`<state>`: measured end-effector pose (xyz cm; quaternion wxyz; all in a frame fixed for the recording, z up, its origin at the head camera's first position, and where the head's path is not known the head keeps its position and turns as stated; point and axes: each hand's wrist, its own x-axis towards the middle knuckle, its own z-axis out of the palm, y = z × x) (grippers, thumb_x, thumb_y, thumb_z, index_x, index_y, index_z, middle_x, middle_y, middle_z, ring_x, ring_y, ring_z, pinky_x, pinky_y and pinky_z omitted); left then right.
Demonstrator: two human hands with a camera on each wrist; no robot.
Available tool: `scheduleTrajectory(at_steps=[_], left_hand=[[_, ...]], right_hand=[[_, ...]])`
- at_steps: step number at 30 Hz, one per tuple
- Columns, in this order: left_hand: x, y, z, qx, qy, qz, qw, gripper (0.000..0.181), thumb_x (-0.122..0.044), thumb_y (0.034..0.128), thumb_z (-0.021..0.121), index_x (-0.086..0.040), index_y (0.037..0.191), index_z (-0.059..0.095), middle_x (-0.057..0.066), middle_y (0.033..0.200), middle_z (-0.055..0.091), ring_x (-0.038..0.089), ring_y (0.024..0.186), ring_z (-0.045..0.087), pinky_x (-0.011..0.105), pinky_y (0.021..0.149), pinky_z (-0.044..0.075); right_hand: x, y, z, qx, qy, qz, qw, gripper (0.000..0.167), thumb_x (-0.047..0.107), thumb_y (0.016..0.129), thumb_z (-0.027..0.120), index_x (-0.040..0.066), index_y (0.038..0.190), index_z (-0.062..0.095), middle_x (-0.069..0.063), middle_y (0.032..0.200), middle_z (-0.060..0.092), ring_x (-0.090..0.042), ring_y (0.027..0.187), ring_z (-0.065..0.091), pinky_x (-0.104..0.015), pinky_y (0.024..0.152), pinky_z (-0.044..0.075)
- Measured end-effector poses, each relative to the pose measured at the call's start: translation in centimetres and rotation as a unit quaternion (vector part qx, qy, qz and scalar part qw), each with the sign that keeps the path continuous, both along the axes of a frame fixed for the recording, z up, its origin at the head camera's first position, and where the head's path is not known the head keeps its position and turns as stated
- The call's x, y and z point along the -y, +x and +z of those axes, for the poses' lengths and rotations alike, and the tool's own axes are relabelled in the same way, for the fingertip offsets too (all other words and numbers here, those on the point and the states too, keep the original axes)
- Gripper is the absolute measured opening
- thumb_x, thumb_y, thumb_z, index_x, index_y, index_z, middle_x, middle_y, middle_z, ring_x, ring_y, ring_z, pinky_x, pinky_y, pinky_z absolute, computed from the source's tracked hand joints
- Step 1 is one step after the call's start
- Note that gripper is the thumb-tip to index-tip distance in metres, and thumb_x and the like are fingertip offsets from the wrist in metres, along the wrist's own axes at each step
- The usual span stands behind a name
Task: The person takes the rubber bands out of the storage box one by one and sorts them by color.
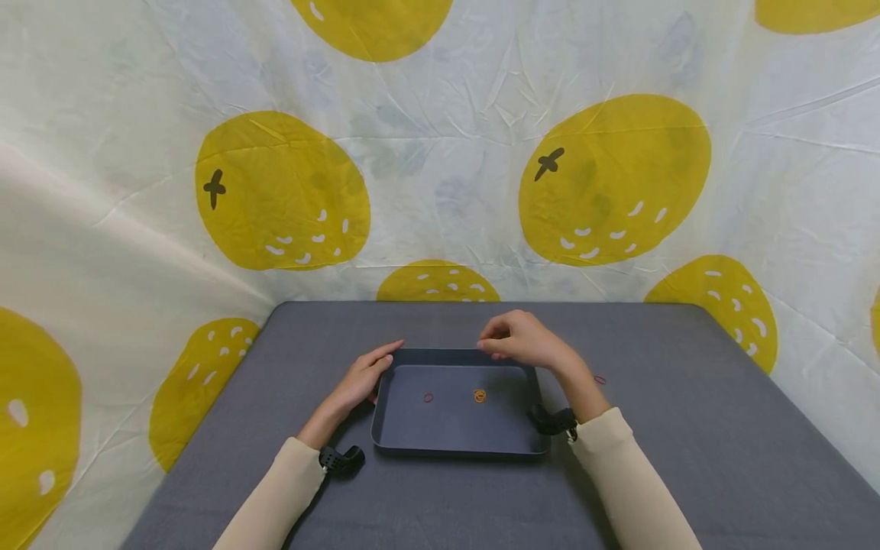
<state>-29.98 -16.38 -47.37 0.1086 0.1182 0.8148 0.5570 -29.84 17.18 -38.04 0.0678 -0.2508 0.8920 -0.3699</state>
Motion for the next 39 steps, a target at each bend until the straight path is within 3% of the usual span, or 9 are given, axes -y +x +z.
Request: scheduleTrajectory(at_steps=[1,4,8,11,16,21,25,30,39], left_hand=[[0.0,0.1,0.1,-0.001,0.000,-0.002,1.0000,0.046,-0.020,0.1130,0.041,-0.016,0.158,0.045,0.029,0.132,0.060,0.019,0.048,0.051,0.037,0.046,0.051],[0.3,-0.6,-1.0,-0.002,0.002,-0.001,1.0000,0.046,-0.023,0.1135,0.040,-0.018,0.159,0.044,0.029,0.132,0.060,0.019,0.047,0.051,0.038,0.046,0.050],[0.5,-1.4,-2.3,-0.004,-0.002,0.006,1.0000,0.045,-0.028,0.1132,0.042,-0.025,0.158,0.046,0.022,0.149,0.053,0.019,0.048,0.051,0.036,0.046,0.050],[0.5,-1.4,-2.4,-0.009,0.000,0.007,0.9999,0.044,-0.030,0.1126,0.044,-0.029,0.156,0.048,0.018,0.153,0.051,0.019,0.048,0.052,0.035,0.045,0.050],[0.5,-1.3,-2.3,-0.016,-0.001,0.002,0.9999,0.043,-0.030,0.1126,0.043,-0.030,0.155,0.049,0.015,0.157,0.048,0.018,0.049,0.053,0.035,0.046,0.051],[0.5,-1.3,-2.2,-0.014,-0.006,0.004,0.9999,0.043,-0.030,0.1131,0.042,-0.031,0.155,0.049,0.015,0.157,0.048,0.018,0.049,0.053,0.035,0.047,0.051],[0.5,-1.3,-2.2,-0.011,-0.006,0.009,0.9999,0.043,-0.030,0.1130,0.042,-0.031,0.155,0.049,0.015,0.156,0.050,0.019,0.049,0.054,0.036,0.047,0.051],[0.5,-1.3,-2.2,-0.009,-0.009,0.011,0.9999,0.043,-0.032,0.1126,0.043,-0.032,0.155,0.049,0.015,0.155,0.050,0.019,0.051,0.054,0.036,0.047,0.052],[0.6,-1.4,-2.1,-0.011,-0.011,0.006,0.9999,0.043,-0.033,0.1129,0.042,-0.032,0.156,0.048,0.019,0.145,0.055,0.019,0.050,0.051,0.036,0.048,0.052]], right_hand=[[0.3,0.0,0.0,0.004,-0.003,0.002,1.0000,0.018,0.023,0.099,0.071,0.008,0.104,0.079,-0.003,0.088,0.076,-0.013,0.076,0.070,-0.038,0.074,0.062],[1.3,-0.2,0.0,0.011,-0.009,0.005,0.9999,0.018,0.023,0.099,0.071,0.009,0.105,0.079,-0.003,0.089,0.076,-0.015,0.078,0.071,-0.039,0.076,0.062],[2.5,-0.5,-0.4,0.022,-0.017,0.014,0.9995,0.019,0.023,0.099,0.071,0.008,0.106,0.079,-0.004,0.093,0.077,-0.026,0.084,0.073,-0.044,0.080,0.063],[3.2,-0.7,-0.9,0.027,-0.023,0.023,0.9991,0.021,0.022,0.099,0.071,0.005,0.108,0.079,-0.008,0.096,0.078,-0.034,0.090,0.074,-0.044,0.080,0.062],[4.4,-1.1,-1.6,0.023,-0.018,0.037,0.9989,0.021,0.022,0.099,0.071,0.004,0.108,0.078,-0.016,0.097,0.077,-0.034,0.086,0.072,-0.031,0.070,0.059],[5.3,-1.4,-2.2,0.034,-0.020,0.051,0.9980,0.017,0.020,0.099,0.071,0.007,0.107,0.078,-0.018,0.098,0.076,-0.037,0.087,0.070,-0.028,0.069,0.057],[6.0,-1.7,-2.7,0.042,-0.025,0.061,0.9969,0.015,0.019,0.099,0.072,0.007,0.105,0.079,-0.013,0.098,0.077,-0.039,0.090,0.070,-0.028,0.072,0.058],[6.7,-1.9,-3.6,0.044,-0.020,0.068,0.9965,0.013,0.018,0.098,0.072,0.008,0.103,0.079,-0.007,0.093,0.076,-0.029,0.081,0.070,-0.028,0.070,0.057],[7.9,-2.1,-4.8,0.056,0.003,0.083,0.9950,0.017,0.015,0.096,0.073,0.003,0.106,0.079,-0.004,0.092,0.077,-0.026,0.081,0.070,-0.027,0.068,0.056]])
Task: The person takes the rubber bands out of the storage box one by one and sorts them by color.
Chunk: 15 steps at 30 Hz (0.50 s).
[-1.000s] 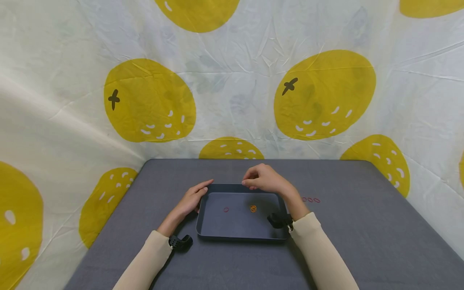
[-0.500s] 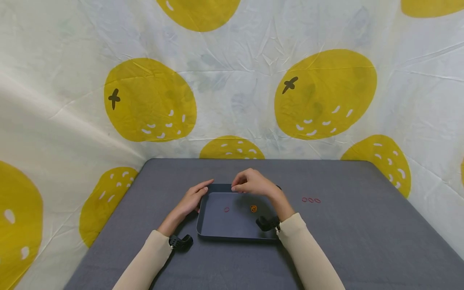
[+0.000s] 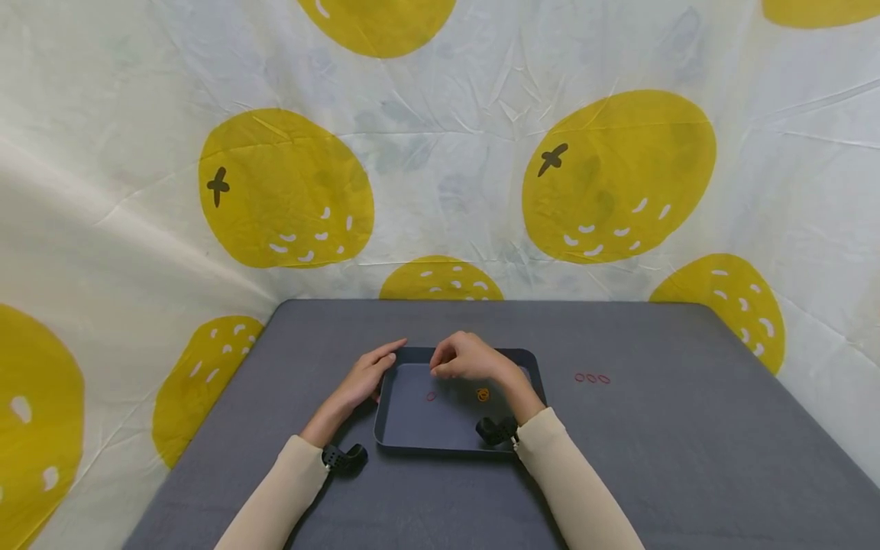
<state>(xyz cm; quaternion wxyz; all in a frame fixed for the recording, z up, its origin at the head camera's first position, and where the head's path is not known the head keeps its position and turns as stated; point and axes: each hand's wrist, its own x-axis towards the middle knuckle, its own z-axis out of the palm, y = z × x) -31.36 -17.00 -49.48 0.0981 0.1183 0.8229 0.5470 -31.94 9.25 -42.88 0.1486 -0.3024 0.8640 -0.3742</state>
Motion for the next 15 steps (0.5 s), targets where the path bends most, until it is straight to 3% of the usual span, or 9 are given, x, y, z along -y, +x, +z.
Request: scheduleTrajectory(at_steps=[7,15], left_hand=[[0.06,-0.09,0.14,-0.008,0.000,-0.005,1.0000,0.045,-0.032,0.1132,0.041,-0.028,0.157,0.047,0.014,0.159,0.046,0.019,0.052,0.052,0.036,0.048,0.052],[0.02,-0.03,0.10,-0.003,0.003,0.000,1.0000,0.044,-0.032,0.1128,0.042,-0.030,0.156,0.048,0.014,0.158,0.046,0.019,0.051,0.052,0.037,0.048,0.052]], right_hand=[[0.65,-0.09,-0.57,-0.007,0.021,0.009,0.9997,0.015,0.013,0.095,0.073,0.004,0.104,0.080,-0.001,0.091,0.077,-0.018,0.075,0.068,-0.027,0.066,0.055],[0.99,0.16,-0.91,-0.003,0.049,0.004,0.9988,0.011,0.007,0.092,0.075,0.005,0.102,0.080,-0.003,0.090,0.078,-0.016,0.075,0.069,-0.025,0.065,0.054]])
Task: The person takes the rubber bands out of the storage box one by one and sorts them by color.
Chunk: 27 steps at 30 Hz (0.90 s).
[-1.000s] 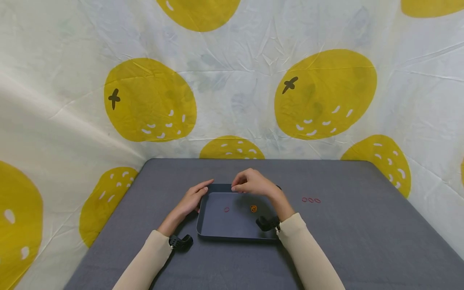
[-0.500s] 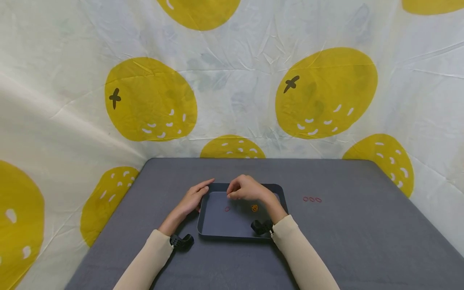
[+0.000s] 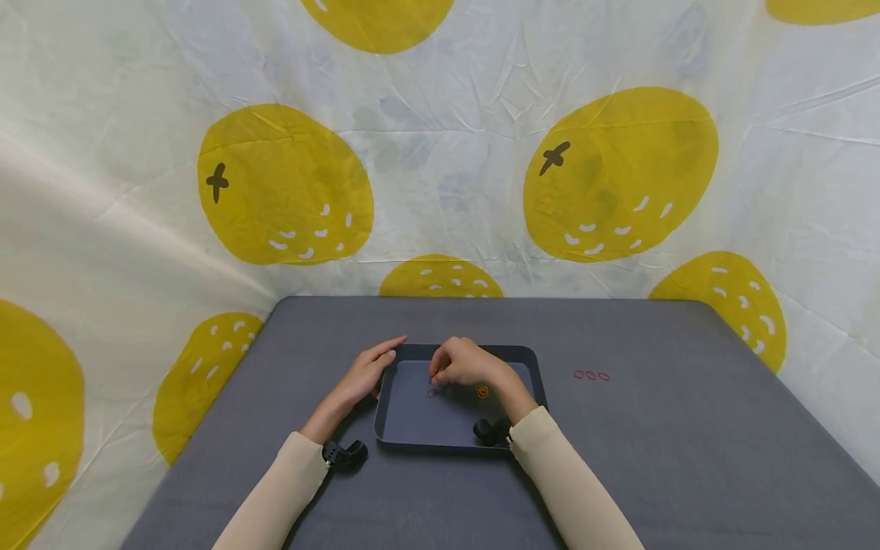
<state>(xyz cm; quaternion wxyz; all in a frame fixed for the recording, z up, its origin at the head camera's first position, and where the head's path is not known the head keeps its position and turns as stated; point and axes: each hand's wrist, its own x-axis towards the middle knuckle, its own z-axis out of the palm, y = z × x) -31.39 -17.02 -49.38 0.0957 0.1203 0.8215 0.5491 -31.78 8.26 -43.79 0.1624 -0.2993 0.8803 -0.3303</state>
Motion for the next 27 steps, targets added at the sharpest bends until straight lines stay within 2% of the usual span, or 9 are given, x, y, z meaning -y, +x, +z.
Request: scheduleTrajectory(at_steps=[6,12,27], left_hand=[[-0.1,0.0,0.1,0.001,-0.005,0.003,1.0000,0.043,-0.032,0.1127,0.042,-0.032,0.155,0.049,0.014,0.159,0.047,0.019,0.051,0.053,0.037,0.048,0.052],[-0.2,0.0,0.1,0.002,-0.003,0.005,1.0000,0.044,-0.032,0.1126,0.043,-0.030,0.156,0.049,0.014,0.158,0.047,0.018,0.051,0.053,0.036,0.047,0.052],[-0.1,0.0,0.1,0.004,-0.004,0.002,1.0000,0.044,-0.031,0.1129,0.042,-0.028,0.157,0.047,0.014,0.159,0.046,0.019,0.050,0.053,0.037,0.047,0.051]], right_hand=[[0.5,0.0,-0.3,0.002,0.028,0.001,0.9996,0.010,0.006,0.091,0.077,0.008,0.099,0.081,-0.001,0.090,0.079,-0.009,0.074,0.067,-0.024,0.066,0.054],[0.7,0.2,-0.3,-0.015,0.048,-0.003,0.9987,0.009,0.005,0.090,0.078,0.011,0.095,0.082,0.000,0.086,0.078,-0.010,0.071,0.065,-0.025,0.064,0.053],[1.1,0.2,-0.9,-0.046,0.061,0.009,0.9970,0.009,0.007,0.086,0.082,0.015,0.083,0.080,0.004,0.078,0.076,-0.009,0.067,0.064,-0.025,0.062,0.052]])
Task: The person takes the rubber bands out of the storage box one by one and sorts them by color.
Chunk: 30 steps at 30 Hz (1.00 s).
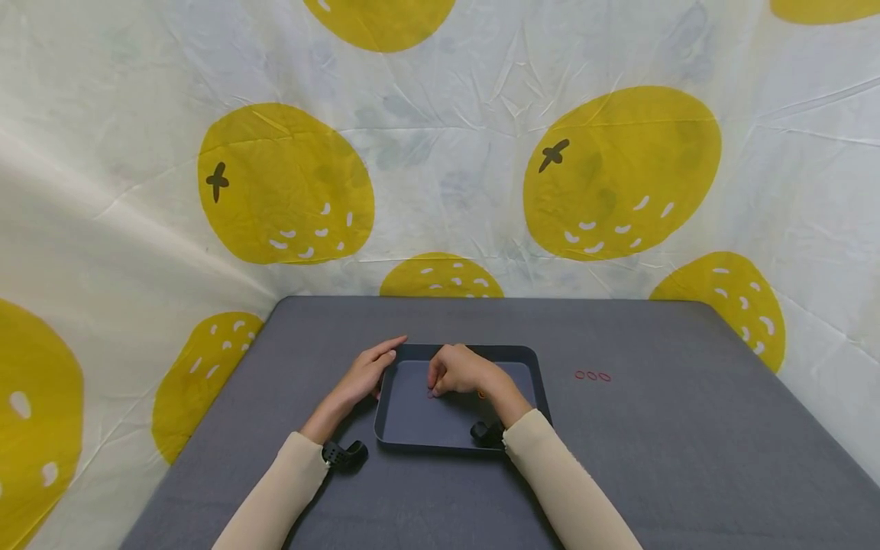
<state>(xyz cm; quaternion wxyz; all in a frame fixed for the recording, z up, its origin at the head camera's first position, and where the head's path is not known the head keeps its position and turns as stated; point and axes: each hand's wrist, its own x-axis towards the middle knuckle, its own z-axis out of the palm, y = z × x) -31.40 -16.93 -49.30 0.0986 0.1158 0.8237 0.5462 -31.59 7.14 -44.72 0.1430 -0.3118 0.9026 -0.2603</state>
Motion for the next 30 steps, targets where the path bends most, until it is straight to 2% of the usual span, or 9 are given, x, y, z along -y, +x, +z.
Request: scheduleTrajectory(at_steps=[6,13,20,30], left_hand=[[0.03,-0.03,-0.03,-0.003,0.002,0.001,1.0000,0.044,-0.032,0.1127,0.042,-0.029,0.156,0.048,0.015,0.159,0.046,0.019,0.051,0.053,0.037,0.047,0.052],[-0.06,0.01,0.10,-0.001,-0.002,0.006,1.0000,0.043,-0.032,0.1126,0.043,-0.032,0.155,0.050,0.013,0.159,0.047,0.019,0.052,0.054,0.036,0.047,0.052],[-0.06,-0.03,0.12,0.001,-0.002,0.007,1.0000,0.043,-0.032,0.1125,0.043,-0.032,0.155,0.050,0.013,0.158,0.047,0.019,0.052,0.054,0.035,0.046,0.052],[-0.08,-0.21,0.20,0.008,-0.005,0.012,0.9999,0.044,-0.033,0.1122,0.043,-0.032,0.156,0.049,0.011,0.162,0.044,0.020,0.057,0.057,0.037,0.048,0.054]], right_hand=[[-0.03,0.05,0.04,0.003,0.005,0.000,1.0000,0.009,0.006,0.087,0.081,0.014,0.083,0.079,0.006,0.076,0.075,-0.009,0.065,0.063,-0.025,0.061,0.051],[-0.05,0.00,0.09,0.006,0.018,0.000,0.9998,0.001,0.008,0.087,0.080,0.009,0.086,0.080,0.007,0.076,0.074,-0.009,0.066,0.062,-0.025,0.062,0.051],[0.02,0.09,0.38,0.000,0.020,-0.004,0.9998,0.015,0.006,0.087,0.081,0.018,0.078,0.078,0.008,0.071,0.071,-0.010,0.064,0.061,-0.026,0.060,0.049],[-0.04,-0.10,0.61,-0.004,0.027,-0.003,0.9996,0.018,0.008,0.086,0.082,0.019,0.074,0.076,0.010,0.070,0.069,-0.010,0.063,0.058,-0.025,0.060,0.048]])
